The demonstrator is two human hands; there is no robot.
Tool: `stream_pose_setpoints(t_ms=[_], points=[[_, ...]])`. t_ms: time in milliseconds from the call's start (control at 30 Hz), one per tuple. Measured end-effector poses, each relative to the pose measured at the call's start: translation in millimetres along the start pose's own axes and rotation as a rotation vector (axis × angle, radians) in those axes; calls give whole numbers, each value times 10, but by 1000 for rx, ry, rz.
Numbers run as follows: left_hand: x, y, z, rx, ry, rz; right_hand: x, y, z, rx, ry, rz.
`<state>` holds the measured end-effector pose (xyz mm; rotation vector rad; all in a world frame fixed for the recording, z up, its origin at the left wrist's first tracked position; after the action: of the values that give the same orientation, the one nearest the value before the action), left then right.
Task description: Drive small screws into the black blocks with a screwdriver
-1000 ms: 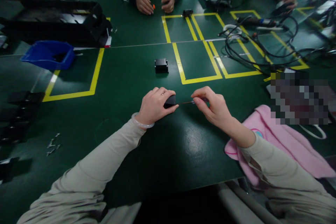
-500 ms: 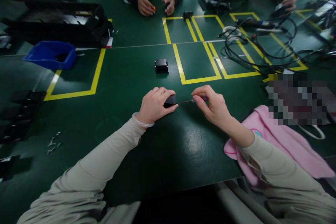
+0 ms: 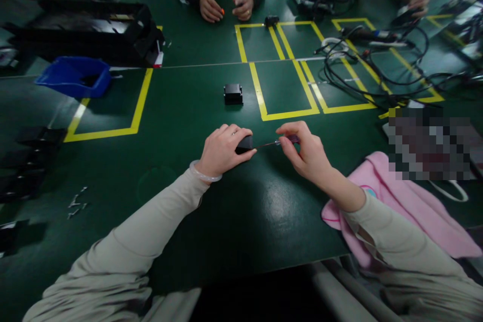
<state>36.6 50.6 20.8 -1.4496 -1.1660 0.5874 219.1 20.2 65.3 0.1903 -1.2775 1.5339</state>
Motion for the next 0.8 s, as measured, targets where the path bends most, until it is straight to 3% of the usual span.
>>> stream_pose_setpoints(t_ms=[800], points=[[-8,9,12,2,-3,2,-3,-4,-26,-8,38,37]])
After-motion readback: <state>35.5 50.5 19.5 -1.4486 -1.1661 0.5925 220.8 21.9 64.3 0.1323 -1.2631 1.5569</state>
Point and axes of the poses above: each hand's wrist, its own x-axis towards the middle knuckle, its own y-axis out of the palm, z = x × y, the point moved 6 cm from there along x, towards the middle knuckle, and after that the axes turned 11 degrees about -y, right-handed, at the moved point
